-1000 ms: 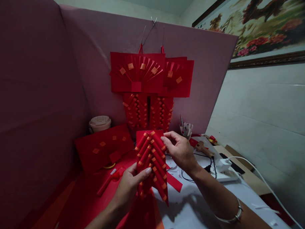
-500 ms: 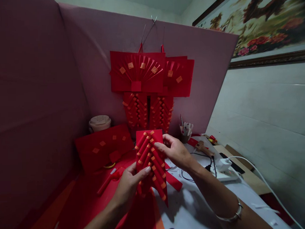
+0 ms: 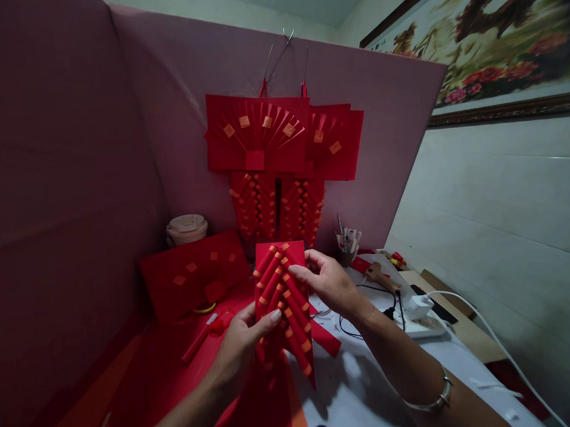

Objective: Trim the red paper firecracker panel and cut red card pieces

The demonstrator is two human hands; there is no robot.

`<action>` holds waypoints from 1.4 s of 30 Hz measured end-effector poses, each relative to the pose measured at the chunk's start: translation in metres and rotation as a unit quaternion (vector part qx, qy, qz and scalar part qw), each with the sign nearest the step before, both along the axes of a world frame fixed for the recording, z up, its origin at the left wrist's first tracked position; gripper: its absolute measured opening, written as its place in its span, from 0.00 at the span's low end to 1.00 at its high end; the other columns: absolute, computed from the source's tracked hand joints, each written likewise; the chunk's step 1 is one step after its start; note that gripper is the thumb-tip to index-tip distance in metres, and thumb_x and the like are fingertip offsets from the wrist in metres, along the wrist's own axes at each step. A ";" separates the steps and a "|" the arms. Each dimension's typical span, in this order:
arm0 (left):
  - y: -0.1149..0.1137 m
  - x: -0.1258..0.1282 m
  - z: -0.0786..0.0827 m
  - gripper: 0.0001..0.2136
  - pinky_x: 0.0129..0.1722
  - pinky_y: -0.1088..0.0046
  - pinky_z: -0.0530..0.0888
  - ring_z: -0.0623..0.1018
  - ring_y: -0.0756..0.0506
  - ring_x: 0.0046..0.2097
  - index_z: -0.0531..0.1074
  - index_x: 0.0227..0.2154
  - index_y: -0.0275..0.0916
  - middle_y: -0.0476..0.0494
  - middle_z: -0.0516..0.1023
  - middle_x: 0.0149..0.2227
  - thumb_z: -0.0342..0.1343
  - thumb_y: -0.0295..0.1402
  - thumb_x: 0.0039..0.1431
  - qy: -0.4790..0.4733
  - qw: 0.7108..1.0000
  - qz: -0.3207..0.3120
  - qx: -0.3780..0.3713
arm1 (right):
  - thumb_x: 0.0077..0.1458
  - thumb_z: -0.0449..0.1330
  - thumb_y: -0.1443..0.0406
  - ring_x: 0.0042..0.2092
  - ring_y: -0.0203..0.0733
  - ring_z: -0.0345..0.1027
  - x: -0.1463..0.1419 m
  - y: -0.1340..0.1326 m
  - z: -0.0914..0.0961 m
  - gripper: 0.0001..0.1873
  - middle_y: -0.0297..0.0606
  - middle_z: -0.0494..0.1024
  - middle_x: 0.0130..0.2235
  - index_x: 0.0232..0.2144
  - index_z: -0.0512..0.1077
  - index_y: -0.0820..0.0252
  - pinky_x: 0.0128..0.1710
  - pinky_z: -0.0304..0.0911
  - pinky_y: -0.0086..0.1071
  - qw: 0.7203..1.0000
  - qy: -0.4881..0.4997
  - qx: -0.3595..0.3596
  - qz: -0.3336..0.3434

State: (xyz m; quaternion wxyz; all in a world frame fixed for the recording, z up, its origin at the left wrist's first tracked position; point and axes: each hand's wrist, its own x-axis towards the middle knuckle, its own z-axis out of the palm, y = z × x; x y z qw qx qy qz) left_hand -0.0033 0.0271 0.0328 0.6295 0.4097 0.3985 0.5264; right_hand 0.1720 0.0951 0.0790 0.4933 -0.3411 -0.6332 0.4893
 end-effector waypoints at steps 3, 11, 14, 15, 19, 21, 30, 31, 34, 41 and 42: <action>-0.001 0.000 0.000 0.12 0.37 0.71 0.75 0.79 0.45 0.33 0.81 0.37 0.38 0.42 0.82 0.33 0.68 0.38 0.51 -0.035 0.999 -0.023 0.011 | 0.50 0.68 0.51 0.32 0.41 0.73 0.001 0.000 0.003 0.20 0.35 0.79 0.31 0.36 0.74 0.59 0.32 0.69 0.32 0.999 0.030 -0.017 0.001; -0.003 0.003 0.003 0.11 0.38 0.70 0.72 0.76 0.46 0.32 0.82 0.33 0.36 0.41 0.82 0.31 0.65 0.39 0.53 -0.069 0.997 -0.043 -0.009 | 0.50 0.69 0.52 0.33 0.42 0.75 0.008 0.003 0.006 0.19 0.35 0.80 0.34 0.38 0.74 0.58 0.34 0.71 0.34 0.996 0.088 -0.033 -0.004; -0.002 0.004 0.003 0.12 0.36 0.70 0.72 0.74 0.47 0.31 0.82 0.33 0.35 0.41 0.82 0.30 0.66 0.40 0.52 -0.057 0.998 -0.039 -0.013 | 0.50 0.69 0.52 0.34 0.42 0.75 0.008 0.005 0.004 0.20 0.36 0.80 0.34 0.39 0.74 0.58 0.35 0.71 0.34 0.995 0.095 -0.036 -0.002; -0.002 0.004 0.003 0.12 0.36 0.71 0.72 0.74 0.46 0.31 0.82 0.33 0.35 0.41 0.82 0.30 0.66 0.40 0.51 -0.053 0.998 -0.034 -0.015 | 0.50 0.69 0.52 0.33 0.42 0.76 0.007 0.005 0.004 0.20 0.36 0.80 0.34 0.39 0.73 0.58 0.35 0.71 0.34 0.995 0.096 -0.037 -0.001; -0.002 0.004 0.006 0.13 0.35 0.71 0.72 0.75 0.46 0.32 0.83 0.32 0.35 0.40 0.82 0.29 0.67 0.40 0.49 -0.046 0.999 -0.022 -0.020 | 0.50 0.70 0.53 0.34 0.42 0.76 0.006 0.006 0.001 0.21 0.35 0.80 0.35 0.41 0.72 0.57 0.35 0.72 0.34 0.995 0.096 -0.042 0.006; -0.002 0.005 0.008 0.13 0.36 0.71 0.72 0.75 0.45 0.32 0.82 0.32 0.36 0.40 0.82 0.30 0.68 0.41 0.49 -0.043 0.999 -0.017 -0.026 | 0.48 0.71 0.55 0.34 0.43 0.77 0.005 0.007 -0.001 0.23 0.36 0.81 0.34 0.43 0.71 0.57 0.35 0.72 0.35 0.995 0.090 -0.045 0.014; -0.001 0.002 0.003 0.13 0.35 0.70 0.72 0.78 0.43 0.37 0.82 0.36 0.38 0.39 0.83 0.35 0.66 0.40 0.52 -0.016 0.999 -0.032 -0.002 | 0.47 0.71 0.57 0.34 0.44 0.78 0.007 0.010 -0.001 0.26 0.34 0.81 0.34 0.45 0.68 0.57 0.35 0.73 0.35 0.992 0.106 -0.058 0.021; -0.001 0.001 0.003 0.13 0.35 0.70 0.72 0.78 0.42 0.38 0.82 0.37 0.37 0.39 0.83 0.36 0.66 0.40 0.51 -0.005 0.999 -0.040 0.006 | 0.47 0.71 0.56 0.34 0.44 0.78 0.007 0.011 -0.001 0.26 0.34 0.81 0.34 0.45 0.68 0.56 0.35 0.73 0.35 0.992 0.111 -0.057 0.016; -0.001 0.001 0.002 0.14 0.35 0.71 0.72 0.80 0.41 0.39 0.81 0.38 0.37 0.38 0.83 0.38 0.68 0.38 0.49 0.020 0.998 -0.054 0.012 | 0.46 0.72 0.56 0.35 0.45 0.78 0.009 0.012 -0.002 0.27 0.34 0.81 0.34 0.45 0.68 0.56 0.35 0.73 0.36 0.991 0.122 -0.056 0.006; -0.002 0.001 0.002 0.14 0.34 0.72 0.73 0.81 0.42 0.38 0.81 0.38 0.37 0.38 0.84 0.37 0.68 0.38 0.49 0.028 0.998 -0.055 0.011 | 0.46 0.72 0.58 0.34 0.42 0.77 0.009 0.012 0.000 0.25 0.35 0.81 0.34 0.44 0.68 0.57 0.35 0.72 0.34 0.989 0.134 -0.056 -0.001; -0.002 0.001 0.001 0.14 0.34 0.72 0.73 0.81 0.42 0.38 0.81 0.38 0.37 0.38 0.84 0.37 0.69 0.38 0.49 0.027 0.998 -0.056 0.011 | 0.46 0.72 0.58 0.34 0.42 0.77 0.009 0.012 0.001 0.25 0.34 0.80 0.34 0.44 0.68 0.57 0.34 0.72 0.33 0.989 0.137 -0.057 -0.002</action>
